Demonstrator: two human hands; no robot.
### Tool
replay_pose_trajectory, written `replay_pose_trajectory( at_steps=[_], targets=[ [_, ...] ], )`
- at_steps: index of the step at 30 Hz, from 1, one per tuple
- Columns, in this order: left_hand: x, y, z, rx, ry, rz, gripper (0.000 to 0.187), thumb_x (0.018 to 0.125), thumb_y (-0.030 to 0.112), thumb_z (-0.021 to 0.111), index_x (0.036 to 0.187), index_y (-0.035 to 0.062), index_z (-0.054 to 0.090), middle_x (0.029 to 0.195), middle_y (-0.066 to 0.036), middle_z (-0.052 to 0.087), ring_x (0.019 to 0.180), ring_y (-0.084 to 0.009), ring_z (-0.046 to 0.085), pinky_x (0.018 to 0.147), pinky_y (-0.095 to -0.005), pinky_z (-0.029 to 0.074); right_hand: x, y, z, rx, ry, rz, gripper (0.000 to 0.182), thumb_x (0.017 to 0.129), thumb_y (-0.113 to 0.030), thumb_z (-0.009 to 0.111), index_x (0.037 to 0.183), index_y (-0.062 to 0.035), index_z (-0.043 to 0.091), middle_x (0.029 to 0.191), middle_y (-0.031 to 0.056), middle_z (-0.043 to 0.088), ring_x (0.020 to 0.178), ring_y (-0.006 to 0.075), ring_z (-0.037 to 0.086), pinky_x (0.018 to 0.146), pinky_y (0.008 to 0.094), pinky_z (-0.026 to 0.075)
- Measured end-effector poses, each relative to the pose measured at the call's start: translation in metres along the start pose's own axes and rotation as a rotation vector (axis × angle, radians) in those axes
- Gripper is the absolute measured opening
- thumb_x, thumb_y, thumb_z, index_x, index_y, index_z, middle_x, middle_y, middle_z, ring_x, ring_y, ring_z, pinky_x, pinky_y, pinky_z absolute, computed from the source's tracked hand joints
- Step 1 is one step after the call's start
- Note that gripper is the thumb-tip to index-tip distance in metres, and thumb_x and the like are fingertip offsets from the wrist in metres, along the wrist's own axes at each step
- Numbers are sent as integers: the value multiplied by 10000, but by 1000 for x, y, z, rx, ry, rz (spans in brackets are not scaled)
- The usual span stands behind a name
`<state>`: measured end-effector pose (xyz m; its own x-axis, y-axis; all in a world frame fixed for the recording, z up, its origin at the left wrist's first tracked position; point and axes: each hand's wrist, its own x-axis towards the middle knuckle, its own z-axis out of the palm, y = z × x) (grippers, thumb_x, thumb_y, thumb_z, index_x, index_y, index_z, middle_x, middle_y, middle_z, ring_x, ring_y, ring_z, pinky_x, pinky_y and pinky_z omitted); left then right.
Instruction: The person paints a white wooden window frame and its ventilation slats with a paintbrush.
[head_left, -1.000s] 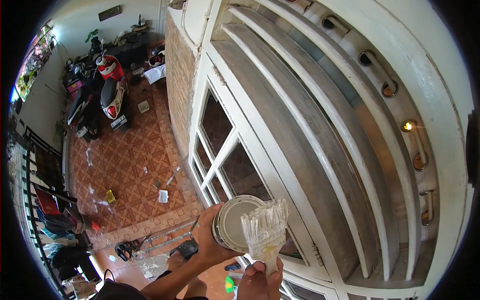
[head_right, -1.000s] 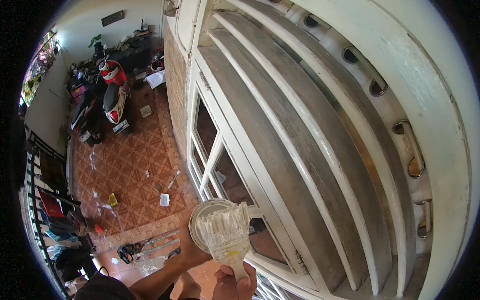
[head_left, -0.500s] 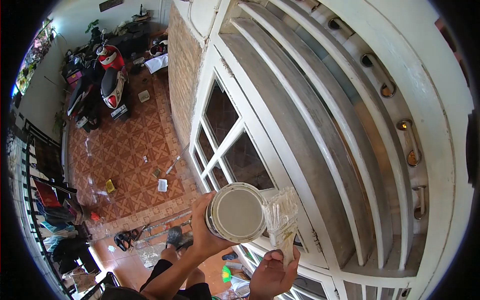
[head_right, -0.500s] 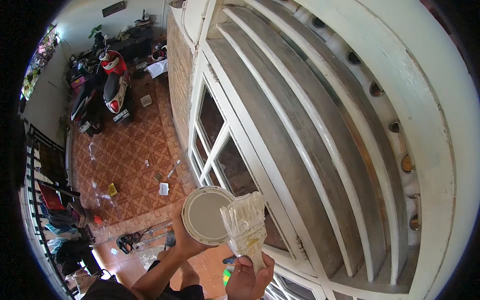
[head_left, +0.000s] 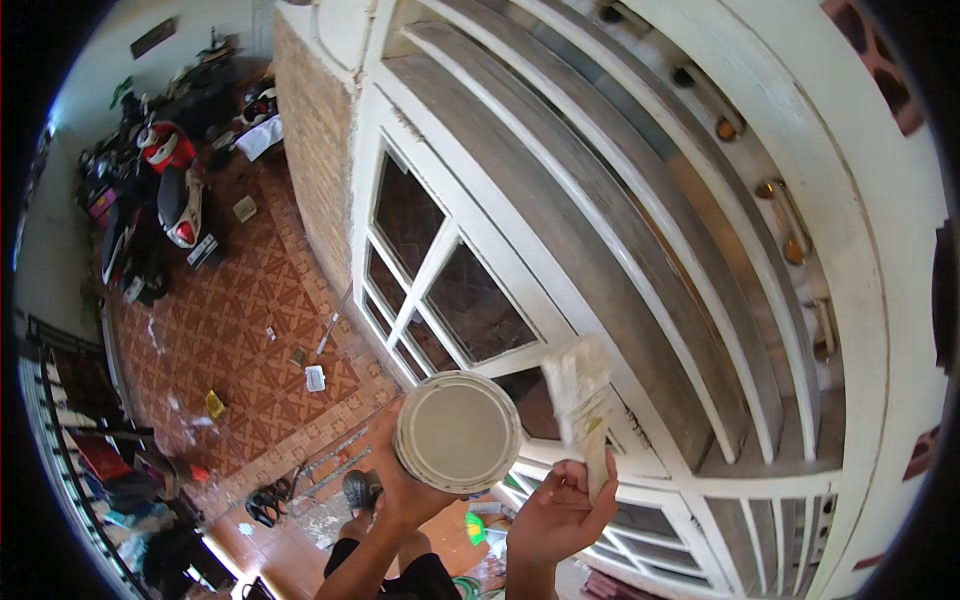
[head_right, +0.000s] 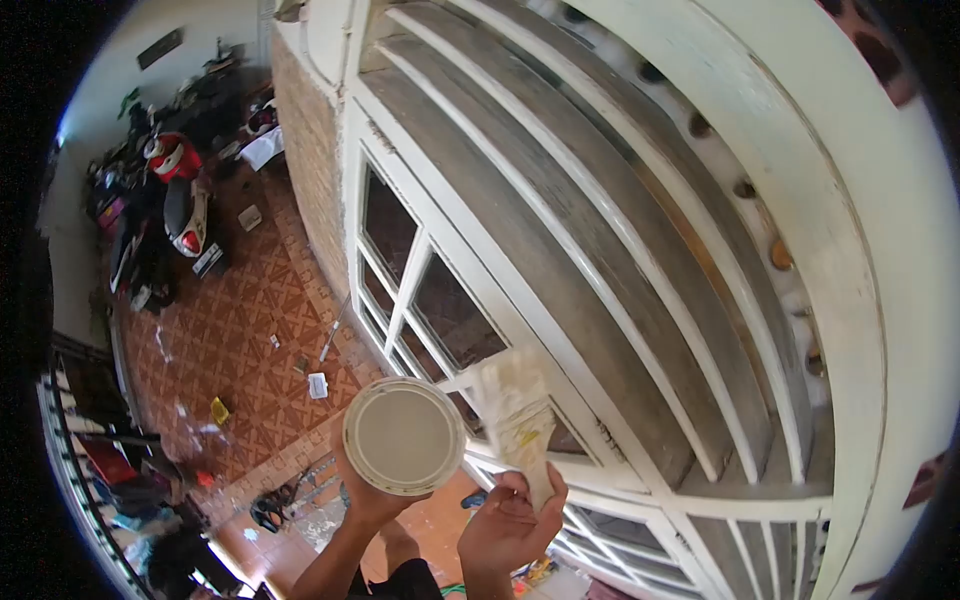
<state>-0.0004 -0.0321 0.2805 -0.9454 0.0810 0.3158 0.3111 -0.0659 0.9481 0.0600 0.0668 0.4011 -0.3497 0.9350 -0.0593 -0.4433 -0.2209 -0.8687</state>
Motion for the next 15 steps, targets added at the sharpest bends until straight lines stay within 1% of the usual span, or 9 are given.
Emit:
replay_pose_trajectory(
  at_steps=[1, 3, 5, 6, 7, 9, 11, 12, 15],
  targets=[
    [-4, 1, -5, -19, -13, -44, 1282, 556, 325, 1026, 1504, 11, 223, 1398, -209, 472, 1298, -346, 501, 1105, -483, 389, -1, 0, 4, -55, 21, -55, 566, 1039, -481, 450, 1372, -27, 515, 950, 76, 704, 848, 142, 608, 667, 228, 415],
    [-10, 5, -17, -42, -47, -163, 1318, 567, 302, 1025, 1522, 16, 165, 1422, -210, 453, 1308, -326, 502, 1104, -470, 403, 1, 4, 34, -69, 211, -158, 628, 1039, -502, 432, 1435, -17, 472, 957, 75, 714, 840, 146, 612, 625, 207, 389],
    [-16, 7, -31, -54, -73, -277, 1326, 574, 283, 1023, 1532, 22, 144, 1439, -207, 444, 1302, -308, 513, 1086, -453, 432, 18, 16, 30, -178, 215, -274, 684, 1034, -520, 413, 1440, 27, 476, 1055, 124, 748, 860, 140, 655, 559, 212, 375],
    [-21, 6, -38, -58, -78, -314, 1316, 579, 273, 1021, 1533, 23, 149, 1440, -204, 449, 1293, -299, 524, 1075, -445, 447, 23, 22, 33, -189, 204, -322, 635, 1045, -491, 431, 1445, -2, 491, 1111, 120, 736, 919, 134, 654, 587, 207, 382],
    [-30, -3, -45, -65, -68, -311, 1280, 585, 263, 1017, 1529, 19, 186, 1429, -194, 471, 1273, -290, 542, 1060, -436, 464, 28, 27, 37, -202, 192, -369, 588, 1055, -463, 450, 1450, -31, 505, 1167, 115, 724, 978, 129, 654, 615, 201, 389],
    [-30, 1, -56, -30, -89, -310, 1095, 611, 193, 990, 1464, 9, 329, 1355, -157, 549, 1191, -254, 592, 1013, -400, 503, 41, 38, 52, -146, 251, -384, 588, 1055, -457, 446, 1435, -13, 514, 1182, 142, 734, 965, 135, 677, 603, 195, 381],
    [-15, 34, -62, 52, -147, -306, 807, 650, 73, 944, 1344, -7, 540, 1228, -101, 659, 1068, -201, 652, 948, -344, 548, 52, 51, 65, -156, 286, -459, 568, 1069, -421, 434, 1416, 21, 517, 1178, 177, 732, 962, 149, 686, 603, 206, 408],
    [-9, 46, -63, 156, -183, -196, 699, 639, 88, 955, 1245, -12, 623, 1173, -96, 687, 1024, -200, 668, 925, -350, 558, 58, 57, 73, -155, 296, -493, 562, 1072, -409, 431, 1413, 29, 516, 1173, 182, 732, 962, 155, 688, 605, 211, 418],
    [-12, 57, -75, 106, -107, -343, 726, 628, 95, 957, 1256, -17, 612, 1189, -108, 676, 1032, -214, 664, 932, -362, 558, 69, 65, 96, -169, 322, -578, 538, 1091, -363, 413, 1406, 60, 512, 1171, 219, 726, 971, 199, 702, 618, 233, 457]
  ],
)
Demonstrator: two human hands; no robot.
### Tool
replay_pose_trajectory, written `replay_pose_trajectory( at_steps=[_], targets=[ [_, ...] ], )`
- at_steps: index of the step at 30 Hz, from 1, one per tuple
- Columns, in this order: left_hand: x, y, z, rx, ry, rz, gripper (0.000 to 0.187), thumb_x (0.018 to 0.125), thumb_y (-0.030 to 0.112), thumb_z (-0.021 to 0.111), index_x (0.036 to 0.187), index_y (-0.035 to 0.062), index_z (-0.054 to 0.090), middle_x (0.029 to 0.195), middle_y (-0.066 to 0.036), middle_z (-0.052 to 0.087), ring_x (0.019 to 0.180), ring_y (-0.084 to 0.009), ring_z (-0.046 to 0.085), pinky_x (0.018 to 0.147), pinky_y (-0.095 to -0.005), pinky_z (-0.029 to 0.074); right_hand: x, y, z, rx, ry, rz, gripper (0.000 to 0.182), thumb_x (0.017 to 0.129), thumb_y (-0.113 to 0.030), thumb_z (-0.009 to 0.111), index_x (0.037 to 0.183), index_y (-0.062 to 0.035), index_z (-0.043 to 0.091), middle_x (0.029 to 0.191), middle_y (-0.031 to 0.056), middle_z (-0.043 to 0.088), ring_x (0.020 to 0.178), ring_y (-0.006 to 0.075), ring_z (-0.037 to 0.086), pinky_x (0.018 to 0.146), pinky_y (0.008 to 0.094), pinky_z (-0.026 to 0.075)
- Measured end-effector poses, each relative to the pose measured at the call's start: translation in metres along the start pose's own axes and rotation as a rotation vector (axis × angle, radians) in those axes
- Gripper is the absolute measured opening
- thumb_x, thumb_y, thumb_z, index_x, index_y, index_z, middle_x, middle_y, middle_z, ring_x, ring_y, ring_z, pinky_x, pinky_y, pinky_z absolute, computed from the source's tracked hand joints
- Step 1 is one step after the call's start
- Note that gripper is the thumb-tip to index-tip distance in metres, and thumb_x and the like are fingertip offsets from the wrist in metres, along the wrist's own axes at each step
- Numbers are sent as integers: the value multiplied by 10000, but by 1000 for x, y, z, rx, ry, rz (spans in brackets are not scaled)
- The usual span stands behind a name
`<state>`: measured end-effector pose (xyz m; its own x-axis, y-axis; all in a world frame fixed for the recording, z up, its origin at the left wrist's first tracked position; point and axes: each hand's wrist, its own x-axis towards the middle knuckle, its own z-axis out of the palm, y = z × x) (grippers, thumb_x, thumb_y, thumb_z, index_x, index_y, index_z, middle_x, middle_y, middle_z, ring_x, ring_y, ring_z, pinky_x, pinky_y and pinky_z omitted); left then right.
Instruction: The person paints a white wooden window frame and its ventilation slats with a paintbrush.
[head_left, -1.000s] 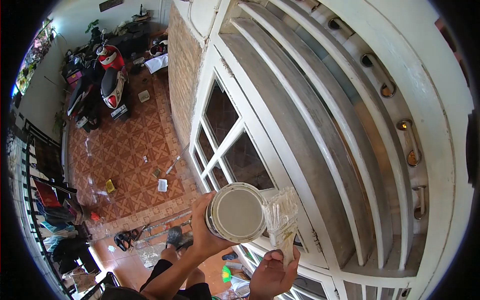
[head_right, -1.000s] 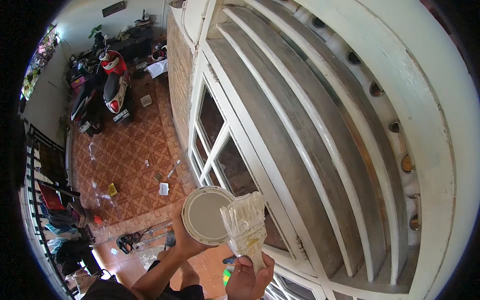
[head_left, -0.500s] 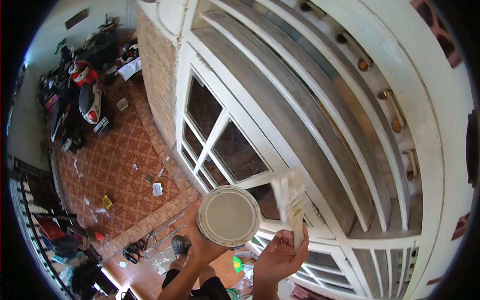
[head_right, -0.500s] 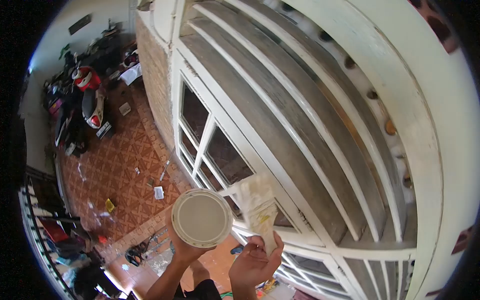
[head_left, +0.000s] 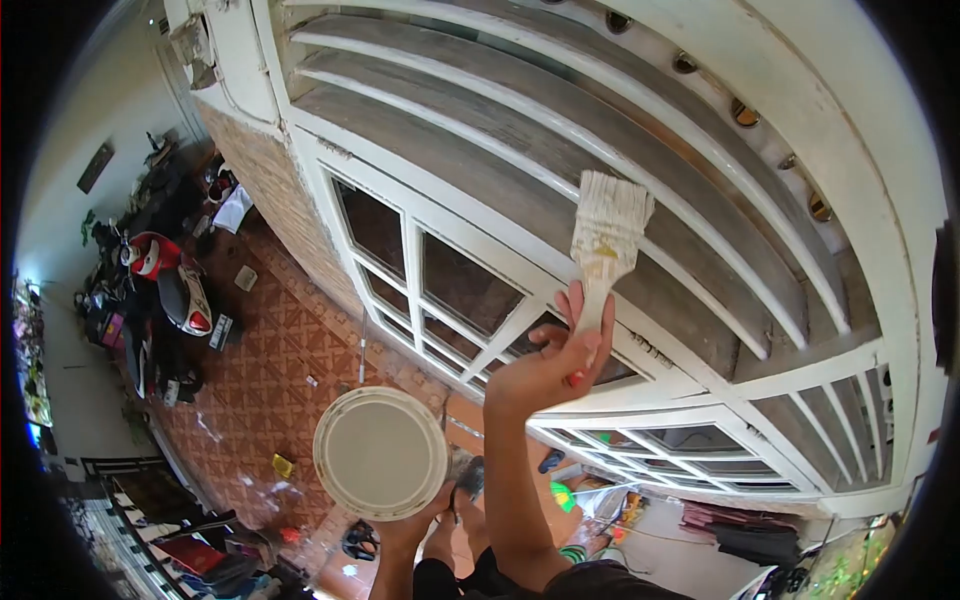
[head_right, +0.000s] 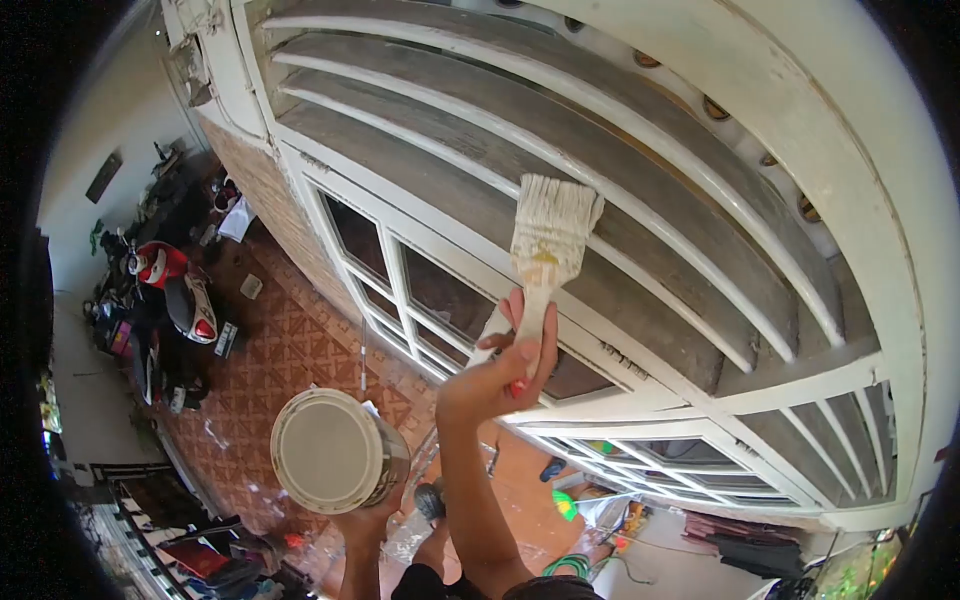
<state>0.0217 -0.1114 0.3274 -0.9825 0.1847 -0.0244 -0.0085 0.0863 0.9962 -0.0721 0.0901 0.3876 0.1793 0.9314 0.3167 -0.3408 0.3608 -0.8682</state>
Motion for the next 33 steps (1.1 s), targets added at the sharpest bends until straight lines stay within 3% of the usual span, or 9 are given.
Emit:
replay_pose_trajectory(
  at_steps=[6, 9, 12, 14, 18, 19, 22, 31, 33],
  targets=[
    [-17, -8, -31, 52, 142, 2, 879, 626, 133, 961, 1368, -19, 515, 1279, -146, 622, 1092, -250, 638, 965, -376, 543, -14, 22, 49, -57, -33, -181, 488, 1094, -295, 430, 1388, 82, 528, 1152, 237, 732, 968, 218, 720, 602, 231, 449],
    [-13, 15, -36, -91, 193, 38, 792, 667, 172, 966, 1332, 6, 571, 1215, -89, 669, 1037, -215, 652, 934, -352, 541, -16, 39, 71, -20, -37, -262, 449, 1096, -254, 438, 1375, 83, 540, 1137, 219, 742, 895, 171, 699, 595, 211, 419],
    [-13, 20, -47, -110, 250, 1, 807, 661, 174, 966, 1336, -6, 561, 1210, -93, 665, 1043, -228, 652, 946, -361, 541, -25, 39, 96, 98, -83, -213, 385, 1079, -139, 457, 1364, 107, 540, 1151, 254, 724, 926, 200, 684, 713, 251, 473],
    [-15, 18, -55, -74, 295, -7, 832, 657, 169, 966, 1349, -15, 541, 1232, -107, 650, 1067, -238, 643, 961, -365, 537, -34, 37, 115, 166, -139, -176, 362, 1046, -35, 469, 1355, 141, 538, 1159, 290, 705, 1084, 308, 713, 900, 336, 547],
    [-17, 11, -68, -118, 382, 3, 957, 658, 206, 969, 1418, -29, 438, 1321, -155, 580, 1142, -271, 606, 1004, -392, 515, -48, 57, 164, 170, -140, -373, 309, 1006, -5, 543, 1291, 78, 629, 1054, 236, 731, 878, 300, 722, 775, 367, 551],
    [-17, 13, -70, -123, 407, -20, 1030, 659, 246, 976, 1452, -32, 380, 1359, -175, 544, 1171, -288, 585, 1026, -407, 500, -51, 56, 170, 94, -213, -360, 305, 1030, -42, 552, 1294, 99, 610, 1075, 240, 730, 1015, 304, 735, 858, 346, 553],
    [-18, 15, -79, -136, 432, -40, 1131, 668, 292, 981, 1503, -30, 289, 1417, -191, 488, 1223, -307, 548, 1055, -432, 475, -61, 46, 178, 19, -356, -432, 262, 993, -37, 602, 1227, 50, 682, 1012, 214, 732, 903, 303, 734, 789, 361, 551],
    [-31, -6, -106, 33, 397, -47, 905, 661, 253, 978, 1371, -51, 505, 1270, -166, 614, 1114, -276, 620, 999, -404, 511, -4, -33, 160, -234, -865, -1336, 281, 827, -151, 782, 1076, -48, 703, 746, 50, 649, 668, 197, 635, 535, 328, 511],
    [-34, -16, -107, 94, 350, -42, 867, 661, 248, 976, 1353, -36, 538, 1253, -146, 629, 1097, -266, 628, 986, -399, 516, 21, -51, 155, -160, -1042, -1254, 266, 848, -73, 776, 1105, -95, 713, 835, 76, 699, 712, 251, 684, 614, 362, 541]
  ],
)
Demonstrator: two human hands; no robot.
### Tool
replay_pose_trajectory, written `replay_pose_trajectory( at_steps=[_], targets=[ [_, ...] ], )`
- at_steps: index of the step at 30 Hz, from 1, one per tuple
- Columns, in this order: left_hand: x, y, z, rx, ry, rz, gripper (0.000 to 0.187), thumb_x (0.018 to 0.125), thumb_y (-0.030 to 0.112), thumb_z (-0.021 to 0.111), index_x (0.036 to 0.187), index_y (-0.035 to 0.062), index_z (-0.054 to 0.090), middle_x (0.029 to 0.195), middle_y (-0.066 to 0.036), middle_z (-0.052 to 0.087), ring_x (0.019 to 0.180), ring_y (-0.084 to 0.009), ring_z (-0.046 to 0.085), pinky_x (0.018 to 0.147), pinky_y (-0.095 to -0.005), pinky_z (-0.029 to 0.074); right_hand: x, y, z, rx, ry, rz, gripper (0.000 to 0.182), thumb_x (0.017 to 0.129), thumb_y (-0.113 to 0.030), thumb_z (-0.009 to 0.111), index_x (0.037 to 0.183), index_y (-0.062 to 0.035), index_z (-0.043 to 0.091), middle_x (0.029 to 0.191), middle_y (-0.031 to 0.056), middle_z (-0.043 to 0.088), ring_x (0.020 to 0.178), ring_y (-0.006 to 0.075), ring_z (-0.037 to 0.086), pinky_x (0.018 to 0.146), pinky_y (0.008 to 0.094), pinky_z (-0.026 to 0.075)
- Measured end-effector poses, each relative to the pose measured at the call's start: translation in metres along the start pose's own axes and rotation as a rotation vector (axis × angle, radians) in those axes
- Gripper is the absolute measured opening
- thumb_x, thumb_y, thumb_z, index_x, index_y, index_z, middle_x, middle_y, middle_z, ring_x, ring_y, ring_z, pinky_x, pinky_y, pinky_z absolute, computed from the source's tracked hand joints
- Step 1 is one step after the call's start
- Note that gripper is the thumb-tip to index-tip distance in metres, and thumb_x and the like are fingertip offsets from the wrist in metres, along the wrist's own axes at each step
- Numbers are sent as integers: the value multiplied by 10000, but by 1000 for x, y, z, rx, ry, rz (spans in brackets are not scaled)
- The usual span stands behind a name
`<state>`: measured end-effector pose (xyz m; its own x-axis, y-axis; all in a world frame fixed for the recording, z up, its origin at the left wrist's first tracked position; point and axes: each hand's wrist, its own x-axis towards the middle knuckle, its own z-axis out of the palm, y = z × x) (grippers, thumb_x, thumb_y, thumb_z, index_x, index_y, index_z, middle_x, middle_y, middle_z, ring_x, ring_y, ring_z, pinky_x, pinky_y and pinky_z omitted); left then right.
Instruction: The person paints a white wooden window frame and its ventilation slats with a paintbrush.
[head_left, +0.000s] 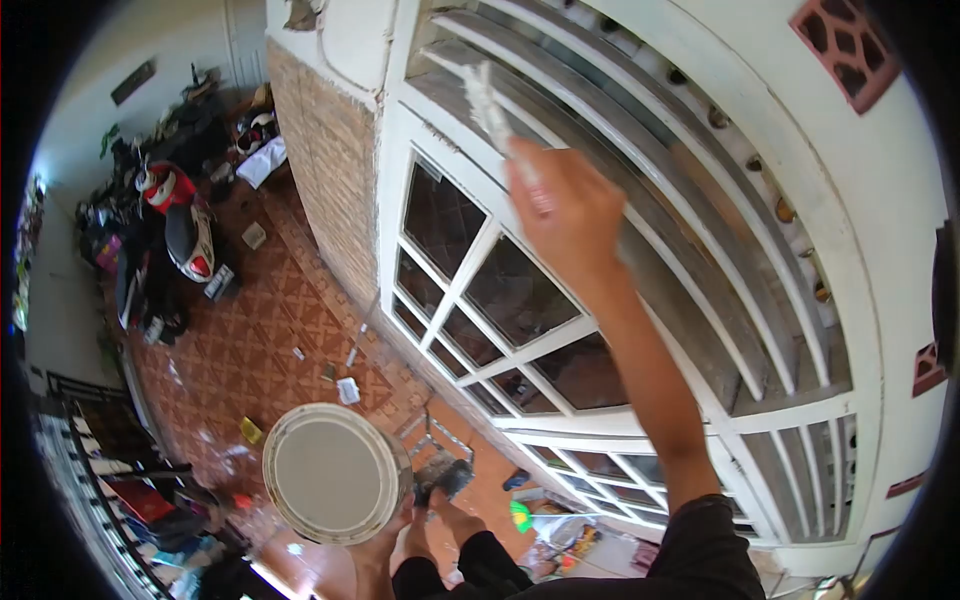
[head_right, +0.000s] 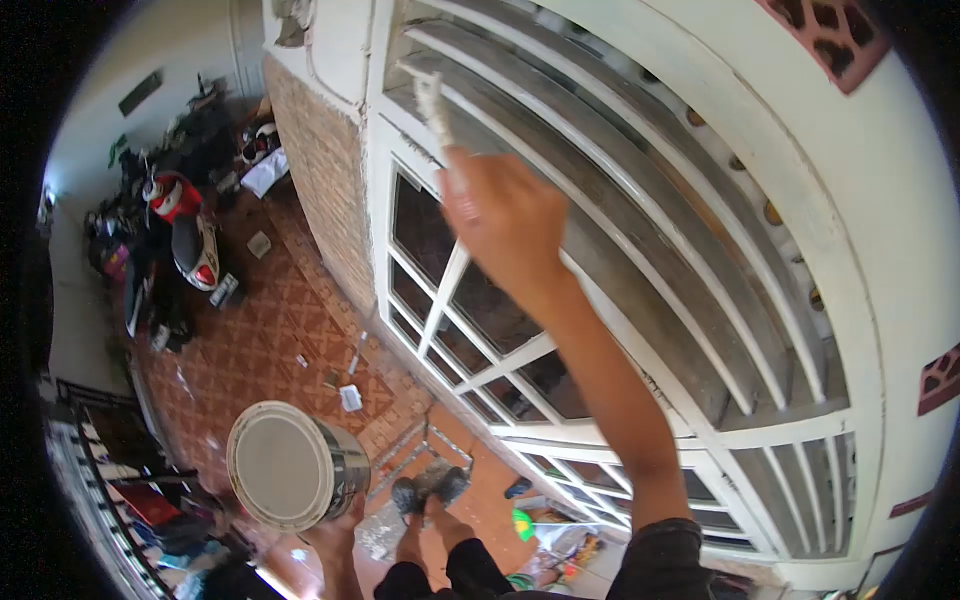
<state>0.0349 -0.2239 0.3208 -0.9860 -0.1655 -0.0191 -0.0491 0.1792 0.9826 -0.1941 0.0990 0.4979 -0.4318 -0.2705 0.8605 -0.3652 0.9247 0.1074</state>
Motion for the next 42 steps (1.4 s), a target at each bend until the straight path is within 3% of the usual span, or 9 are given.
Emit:
replay_pose_trajectory(
  at_steps=[4, 13, 17, 23, 29, 33, 38, 42],
  targets=[
    [-12, -17, 2, -47, -46, 38, 849, 663, 243, 975, 1344, -29, 547, 1244, -141, 636, 1090, -262, 632, 978, -396, 520, 23, 34, -37, 76, -23, -27, 173, 823, -58, 775, 971, -118, 708, 765, 68, 669, 635, 246, 651, 551, 350, 510],
    [-39, -36, 5, -130, -71, 69, 808, 668, 230, 971, 1325, -13, 568, 1225, -131, 651, 1072, -253, 643, 962, -389, 527, 112, 56, -28, -206, -451, -617, 100, 863, -129, 757, 880, -122, 659, 653, 6, 568, 578, 180, 590, 485, 321, 455],
    [-46, -39, 3, -152, -74, 69, 790, 670, 225, 970, 1316, -6, 578, 1216, -126, 657, 1064, -250, 647, 954, -386, 531, 110, 67, -36, -271, -647, -726, 168, 854, -111, 747, 801, -109, 587, 624, 20, 538, 574, 192, 581, 505, 331, 458],
    [-50, -40, -2, -181, -72, 60, 764, 673, 217, 968, 1303, 4, 592, 1203, -119, 667, 1052, -244, 654, 943, -382, 536, 105, 54, -76, -260, -909, -603, 165, 841, -89, 744, 797, -94, 585, 616, 27, 551, 581, 194, 584, 513, 332, 459],
    [-45, -40, -2, -223, -41, 44, 737, 676, 208, 965, 1290, 15, 606, 1190, -112, 676, 1040, -238, 661, 932, -377, 541, 115, 50, -48, -215, -691, -651, 117, 835, -88, 745, 830, -85, 628, 620, 36, 568, 586, 197, 590, 512, 342, 466],
    [-39, -40, 1, -242, -21, 34, 719, 679, 203, 964, 1281, 22, 615, 1181, -108, 683, 1032, -234, 666, 925, -374, 545, 107, 67, -38, -291, -797, -724, 131, 837, -84, 734, 787, -78, 613, 602, 40, 557, 577, 204, 589, 503, 344, 467],
    [-41, -41, 0, -249, -24, 31, 698, 681, 196, 962, 1270, 30, 627, 1170, -102, 691, 1022, -230, 671, 916, -371, 549, 84, 46, -94, -319, -1035, -637, 161, 827, -53, 721, 740, -76, 587, 579, 37, 538, 582, 202, 587, 491, 350, 459],
    [-45, -43, 0, -229, -41, 37, 680, 684, 191, 961, 1262, 37, 636, 1161, -97, 697, 1014, -226, 676, 909, -368, 552, 80, 30, -103, -271, -957, -586, 171, 812, -39, 726, 736, -76, 578, 582, 32, 541, 572, 195, 586, 488, 349, 460]
  ],
)
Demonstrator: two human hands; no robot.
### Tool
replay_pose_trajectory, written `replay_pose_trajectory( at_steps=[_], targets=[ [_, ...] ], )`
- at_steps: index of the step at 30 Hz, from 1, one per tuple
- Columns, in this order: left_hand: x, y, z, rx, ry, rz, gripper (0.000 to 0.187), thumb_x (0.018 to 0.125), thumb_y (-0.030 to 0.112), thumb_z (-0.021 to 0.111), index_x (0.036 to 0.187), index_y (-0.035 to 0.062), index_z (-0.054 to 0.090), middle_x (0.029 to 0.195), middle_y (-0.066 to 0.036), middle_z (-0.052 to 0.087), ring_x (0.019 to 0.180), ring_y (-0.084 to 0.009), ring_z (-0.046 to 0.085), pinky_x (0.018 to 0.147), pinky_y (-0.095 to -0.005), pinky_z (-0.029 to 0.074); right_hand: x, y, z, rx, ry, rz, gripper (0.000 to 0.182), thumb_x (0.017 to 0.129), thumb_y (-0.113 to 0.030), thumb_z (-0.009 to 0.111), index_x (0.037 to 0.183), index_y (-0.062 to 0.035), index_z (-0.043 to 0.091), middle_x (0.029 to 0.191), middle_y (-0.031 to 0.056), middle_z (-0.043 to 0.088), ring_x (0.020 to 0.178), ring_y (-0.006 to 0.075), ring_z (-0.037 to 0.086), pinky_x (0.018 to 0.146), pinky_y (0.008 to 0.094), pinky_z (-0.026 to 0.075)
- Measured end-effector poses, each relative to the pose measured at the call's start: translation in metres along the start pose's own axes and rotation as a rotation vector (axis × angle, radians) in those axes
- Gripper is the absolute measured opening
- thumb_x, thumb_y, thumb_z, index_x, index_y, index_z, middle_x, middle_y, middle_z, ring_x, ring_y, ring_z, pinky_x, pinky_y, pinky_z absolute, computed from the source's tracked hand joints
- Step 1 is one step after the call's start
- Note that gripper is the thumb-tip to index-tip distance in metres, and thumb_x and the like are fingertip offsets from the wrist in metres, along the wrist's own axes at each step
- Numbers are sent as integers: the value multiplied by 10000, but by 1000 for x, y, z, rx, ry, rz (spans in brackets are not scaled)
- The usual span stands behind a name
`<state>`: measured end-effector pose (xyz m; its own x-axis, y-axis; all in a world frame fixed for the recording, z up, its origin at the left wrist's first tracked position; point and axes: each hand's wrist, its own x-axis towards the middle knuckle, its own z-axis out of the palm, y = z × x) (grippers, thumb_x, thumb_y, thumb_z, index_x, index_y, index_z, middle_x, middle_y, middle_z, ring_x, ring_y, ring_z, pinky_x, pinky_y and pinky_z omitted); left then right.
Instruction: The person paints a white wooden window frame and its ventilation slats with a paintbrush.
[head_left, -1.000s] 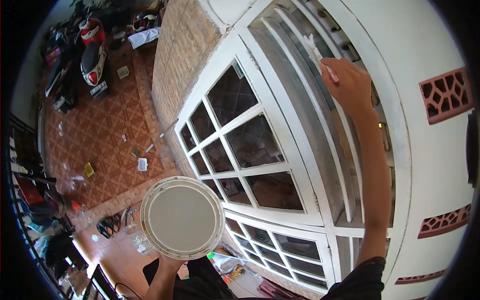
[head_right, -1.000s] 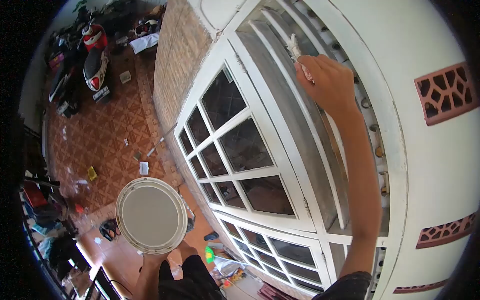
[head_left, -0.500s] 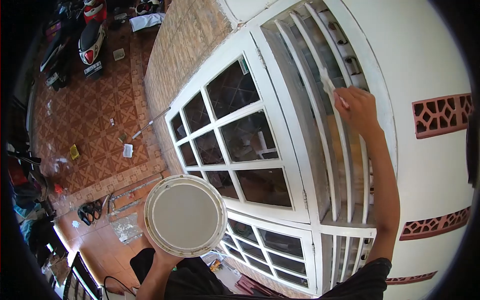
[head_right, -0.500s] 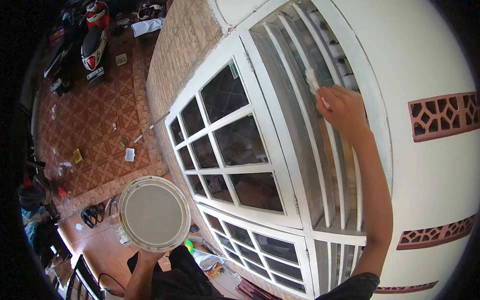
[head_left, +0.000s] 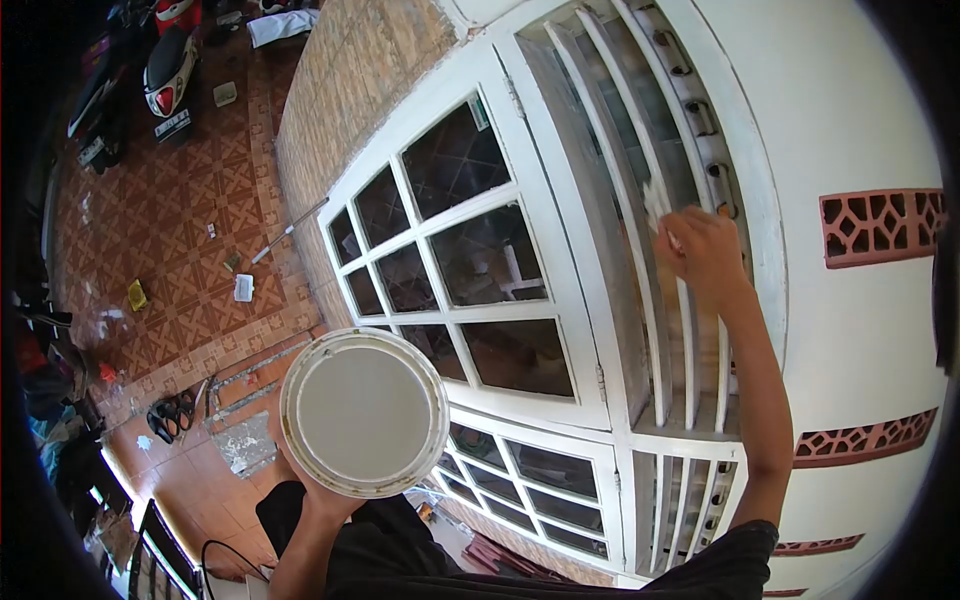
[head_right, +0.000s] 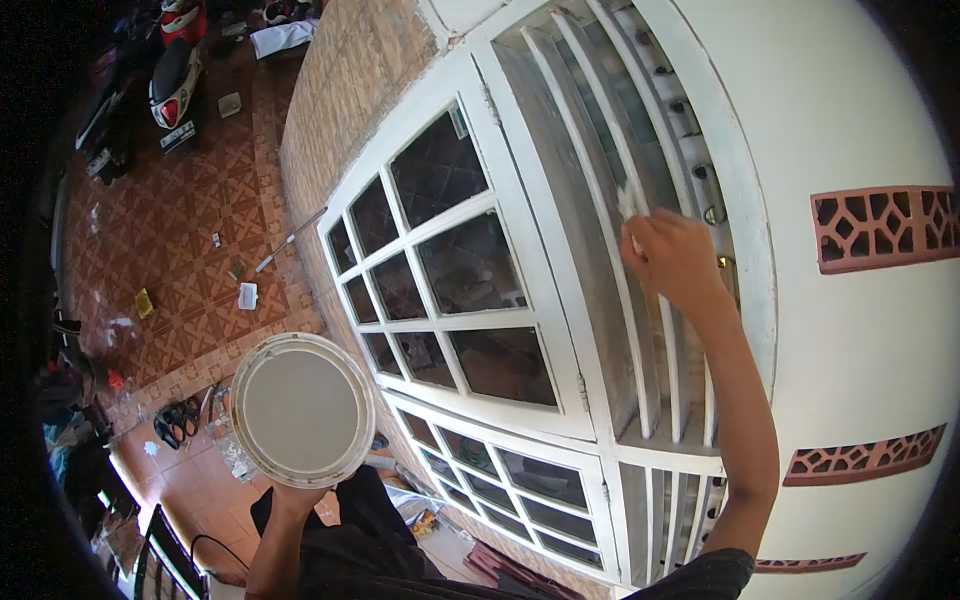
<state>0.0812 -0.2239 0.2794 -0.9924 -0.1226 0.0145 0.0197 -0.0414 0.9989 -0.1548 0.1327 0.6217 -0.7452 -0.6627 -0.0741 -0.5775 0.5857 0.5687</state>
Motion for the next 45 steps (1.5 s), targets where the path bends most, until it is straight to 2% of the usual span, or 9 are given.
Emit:
replay_pose_trajectory(
  at_steps=[2, 8, 17, 22, 24, 32, 36, 38, 45],
  targets=[
    [-3, -2, 0, 14, -21, 7, 672, 685, 188, 960, 1257, 41, 641, 1157, -95, 701, 1011, -224, 678, 905, -366, 554, 6, 5, 8, -67, 101, -33, 173, 808, -35, 729, 735, -78, 577, 580, 26, 541, 557, 193, 582, 485, 345, 461],
    [-9, -3, 0, 58, -71, 31, 646, 688, 180, 958, 1244, 51, 655, 1144, -88, 710, 999, -218, 685, 894, -362, 559, -44, -3, 6, -14, -91, 47, 162, 805, -46, 738, 764, -85, 586, 588, 11, 545, 563, 190, 573, 478, 333, 456],
    [-9, -2, 11, -7, -155, 18, 603, 711, 148, 944, 1235, 53, 663, 1135, -81, 715, 1000, -214, 687, 886, -353, 559, -28, 0, 2, -89, 90, 16, 180, 789, -57, 743, 743, -100, 575, 616, 16, 554, 570, 175, 575, 472, 331, 455],
    [-14, -4, 14, 110, -241, 59, 617, 704, 132, 948, 1243, 54, 660, 1154, -78, 708, 1021, -209, 679, 904, -362, 550, -76, -21, -8, -50, -103, 99, 172, 796, -45, 732, 744, -99, 576, 618, 19, 560, 585, 169, 591, 473, 317, 456],
    [-15, -2, 22, 122, -155, 114, 621, 698, 127, 952, 1242, 53, 662, 1158, -73, 707, 1026, -211, 678, 914, -369, 546, -88, -32, -19, -5, -140, 139, 166, 799, -42, 727, 747, -97, 579, 622, 20, 567, 594, 166, 599, 476, 313, 460],
    [-17, 1, 29, 86, -156, 58, 652, 667, 156, 978, 1231, 54, 669, 1111, -51, 732, 990, -176, 698, 884, -326, 563, -31, -3, 12, -125, 164, -12, 147, 782, -53, 733, 781, -109, 597, 636, 19, 586, 610, 166, 600, 496, 303, 470],
    [-21, -5, 26, 115, -186, 72, 677, 655, 177, 990, 1237, 59, 664, 1111, -46, 732, 984, -164, 698, 880, -317, 565, -52, -1, 23, -109, -26, 26, 157, 803, -57, 754, 785, -81, 600, 637, 26, 565, 578, 187, 584, 482, 331, 450],
    [-30, -20, 25, 75, -209, 44, 851, 660, 183, 980, 1349, 41, 501, 1225, -96, 643, 1085, -201, 643, 951, -354, 518, -79, -24, 9, -101, -149, 45, 156, 802, -63, 754, 783, -84, 601, 634, 27, 561, 588, 184, 582, 478, 330, 447],
    [-14, 1, 31, 61, -137, 7, 703, 667, 188, 978, 1247, 49, 606, 1152, -66, 689, 1018, -185, 672, 907, -339, 543, -75, -37, -12, -116, -34, 25, 178, 766, -71, 750, 784, -100, 574, 664, 13, 570, 655, 162, 615, 542, 302, 494]
  ],
)
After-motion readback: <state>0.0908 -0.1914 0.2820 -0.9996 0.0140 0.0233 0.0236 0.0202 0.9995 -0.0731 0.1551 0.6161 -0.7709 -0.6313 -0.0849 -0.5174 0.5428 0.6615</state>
